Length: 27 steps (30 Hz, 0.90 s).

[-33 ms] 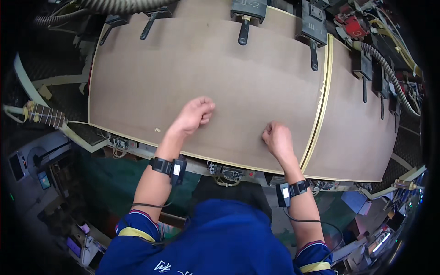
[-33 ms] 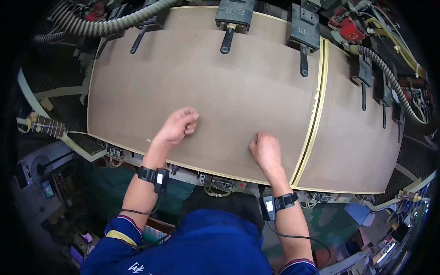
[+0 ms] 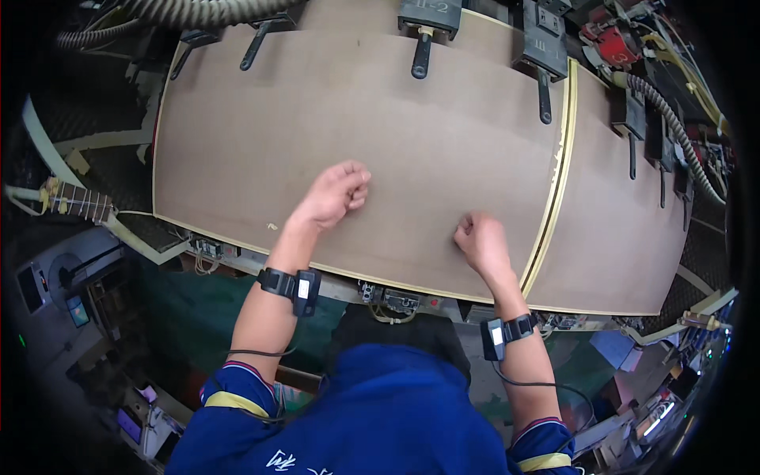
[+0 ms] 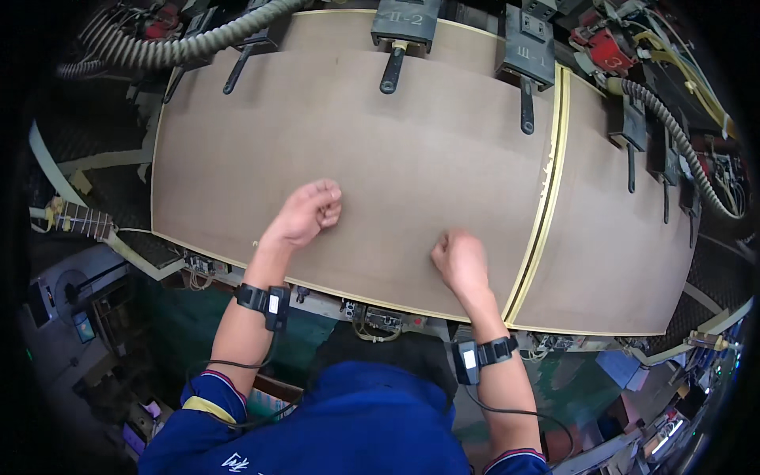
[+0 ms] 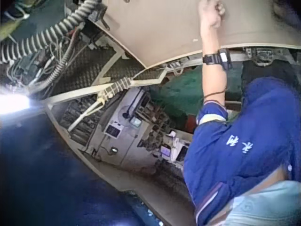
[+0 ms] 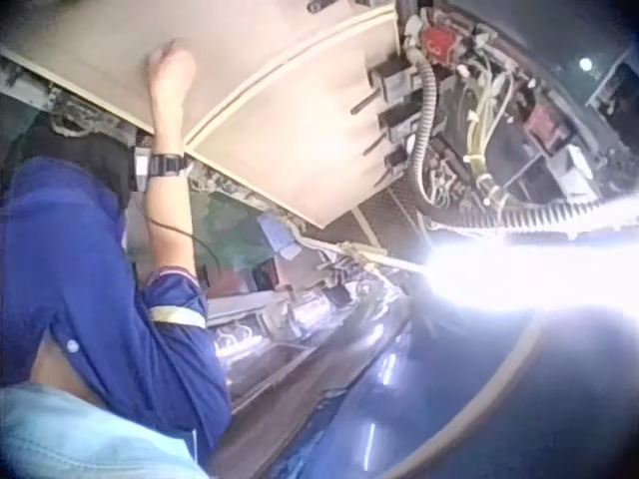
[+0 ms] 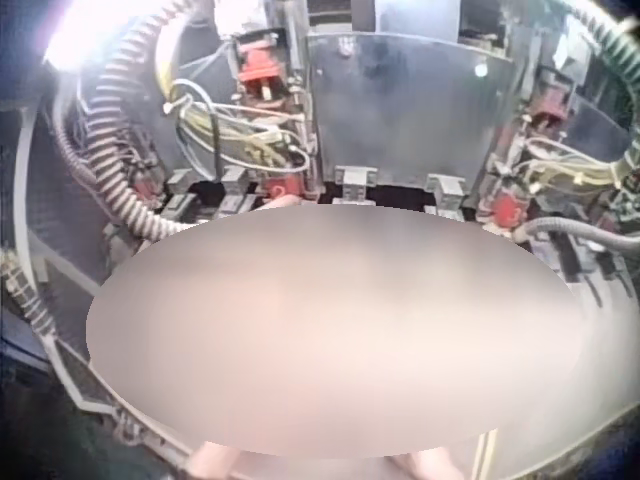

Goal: Using a bolt cutter to cut components and then collecting small parts in an industrial workshop.

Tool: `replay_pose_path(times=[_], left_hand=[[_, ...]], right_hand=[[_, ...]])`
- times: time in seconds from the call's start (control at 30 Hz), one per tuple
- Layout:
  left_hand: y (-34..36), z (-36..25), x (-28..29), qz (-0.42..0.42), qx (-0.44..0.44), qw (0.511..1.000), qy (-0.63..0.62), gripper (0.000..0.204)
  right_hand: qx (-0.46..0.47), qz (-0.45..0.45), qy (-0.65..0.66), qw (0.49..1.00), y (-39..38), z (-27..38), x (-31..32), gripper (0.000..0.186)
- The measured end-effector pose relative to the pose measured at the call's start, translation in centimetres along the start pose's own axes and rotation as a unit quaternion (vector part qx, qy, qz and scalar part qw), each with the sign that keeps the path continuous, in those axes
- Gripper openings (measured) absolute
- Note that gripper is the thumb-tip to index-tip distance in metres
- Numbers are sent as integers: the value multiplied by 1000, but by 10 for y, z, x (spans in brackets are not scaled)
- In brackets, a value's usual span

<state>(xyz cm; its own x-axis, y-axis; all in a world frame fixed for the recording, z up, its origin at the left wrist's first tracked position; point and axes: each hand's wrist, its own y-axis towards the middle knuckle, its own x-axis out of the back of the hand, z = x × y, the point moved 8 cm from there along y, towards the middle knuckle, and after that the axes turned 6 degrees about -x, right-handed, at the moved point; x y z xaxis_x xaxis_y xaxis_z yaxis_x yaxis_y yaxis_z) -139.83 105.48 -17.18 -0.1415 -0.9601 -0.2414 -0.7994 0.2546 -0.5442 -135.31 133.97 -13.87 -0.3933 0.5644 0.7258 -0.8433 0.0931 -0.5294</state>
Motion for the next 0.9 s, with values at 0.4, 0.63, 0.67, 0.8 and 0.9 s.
replay_pose_path(times=[0.4, 0.63, 0.67, 0.8, 0.9], left_hand=[[14, -26, 38, -64, -8, 997, 49, 9], [-18, -36, -17, 52, -175, 856, 484, 17], [-19, -30, -17, 57, -179, 856, 482, 17], [-23, -23, -18, 66, -187, 774, 602, 9], [-28, -24, -18, 64, -212, 775, 592, 11]], right_hand=[[-96, 120, 344, 926, 25, -50, 0, 9], [-105, 114, 345, 926, 27, -55, 4, 6], [-99, 111, 346, 926, 24, -53, 4, 6], [-100, 138, 413, 895, 30, -54, -1, 7], [-33, 76, 443, 893, 63, -65, 35, 9]])
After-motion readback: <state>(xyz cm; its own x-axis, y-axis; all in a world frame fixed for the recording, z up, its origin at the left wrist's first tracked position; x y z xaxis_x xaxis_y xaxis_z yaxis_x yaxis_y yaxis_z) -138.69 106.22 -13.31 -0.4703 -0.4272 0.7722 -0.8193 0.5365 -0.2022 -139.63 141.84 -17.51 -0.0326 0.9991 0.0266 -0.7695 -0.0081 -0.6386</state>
